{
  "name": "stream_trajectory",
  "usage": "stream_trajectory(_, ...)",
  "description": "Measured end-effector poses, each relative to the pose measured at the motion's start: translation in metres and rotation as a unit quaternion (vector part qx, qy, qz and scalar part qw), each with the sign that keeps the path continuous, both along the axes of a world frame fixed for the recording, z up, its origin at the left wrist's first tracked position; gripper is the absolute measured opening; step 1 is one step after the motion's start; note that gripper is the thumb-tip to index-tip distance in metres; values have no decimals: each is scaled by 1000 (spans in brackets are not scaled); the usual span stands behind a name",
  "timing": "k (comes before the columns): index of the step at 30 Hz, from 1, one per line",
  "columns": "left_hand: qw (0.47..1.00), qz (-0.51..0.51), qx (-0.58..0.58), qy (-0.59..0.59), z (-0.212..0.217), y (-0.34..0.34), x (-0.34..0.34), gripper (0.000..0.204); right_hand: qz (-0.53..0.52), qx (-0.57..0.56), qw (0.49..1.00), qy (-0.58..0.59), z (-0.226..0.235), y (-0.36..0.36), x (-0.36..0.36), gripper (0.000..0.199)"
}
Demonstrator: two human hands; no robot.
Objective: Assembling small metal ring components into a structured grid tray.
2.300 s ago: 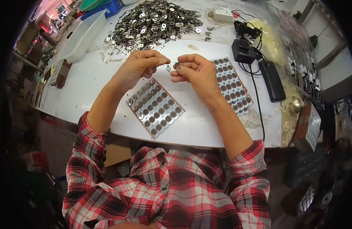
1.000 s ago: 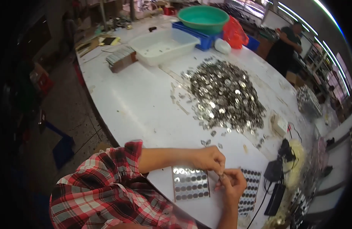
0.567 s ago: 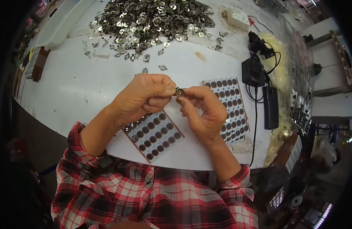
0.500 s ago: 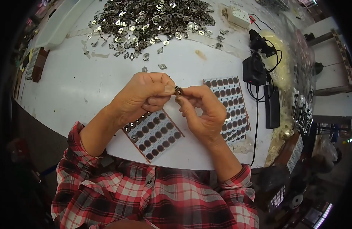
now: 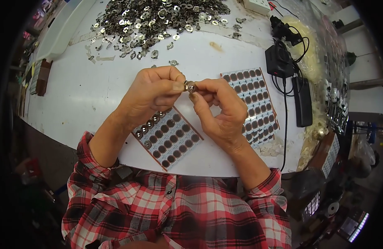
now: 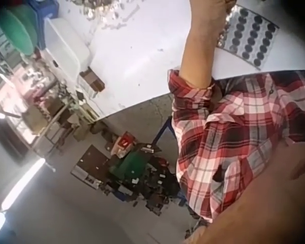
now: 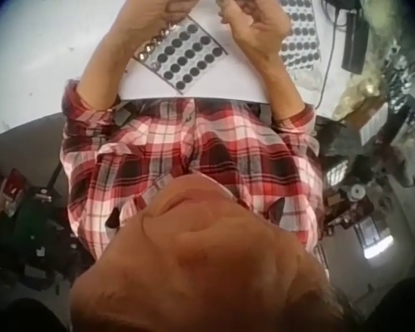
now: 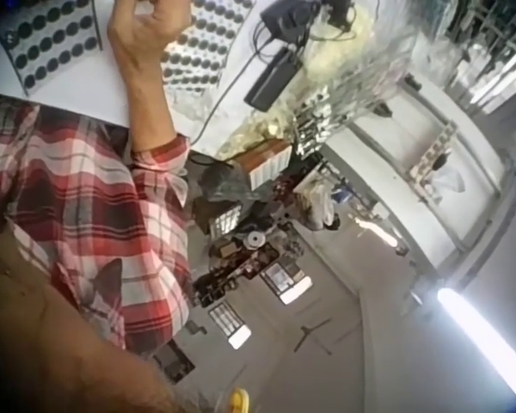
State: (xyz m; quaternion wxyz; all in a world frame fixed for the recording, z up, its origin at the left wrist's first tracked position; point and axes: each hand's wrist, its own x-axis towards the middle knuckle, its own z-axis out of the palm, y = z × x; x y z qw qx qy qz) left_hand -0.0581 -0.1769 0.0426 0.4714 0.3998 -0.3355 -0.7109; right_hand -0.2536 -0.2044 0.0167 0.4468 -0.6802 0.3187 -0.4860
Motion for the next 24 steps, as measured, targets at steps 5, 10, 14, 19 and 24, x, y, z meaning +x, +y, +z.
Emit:
stream_trajectory(5, 1000, 19, 16, 17, -3, -3, -1, 16, 68, -90, 991, 77, -3, -8, -8, 17)
stream_trajectory(10, 994, 41, -51, -88, -11, -13, 2, 19, 72, 74, 994, 27, 2, -10, -3, 10)
stream_trajectory(14, 958, 80, -169, -218, -21, -18, -1, 19, 68, 194, 978, -32, 10, -17, 1, 7)
stream_trajectory(19, 916, 79, -200, -340, -27, -6, -4, 15, 47, -4, 993, 112, -8, -12, -6, 3)
stream_trajectory(24, 810, 146, -289, -489, -30, 6, -13, 21, 47, 86, 991, 89, -16, 1, -4, 4)
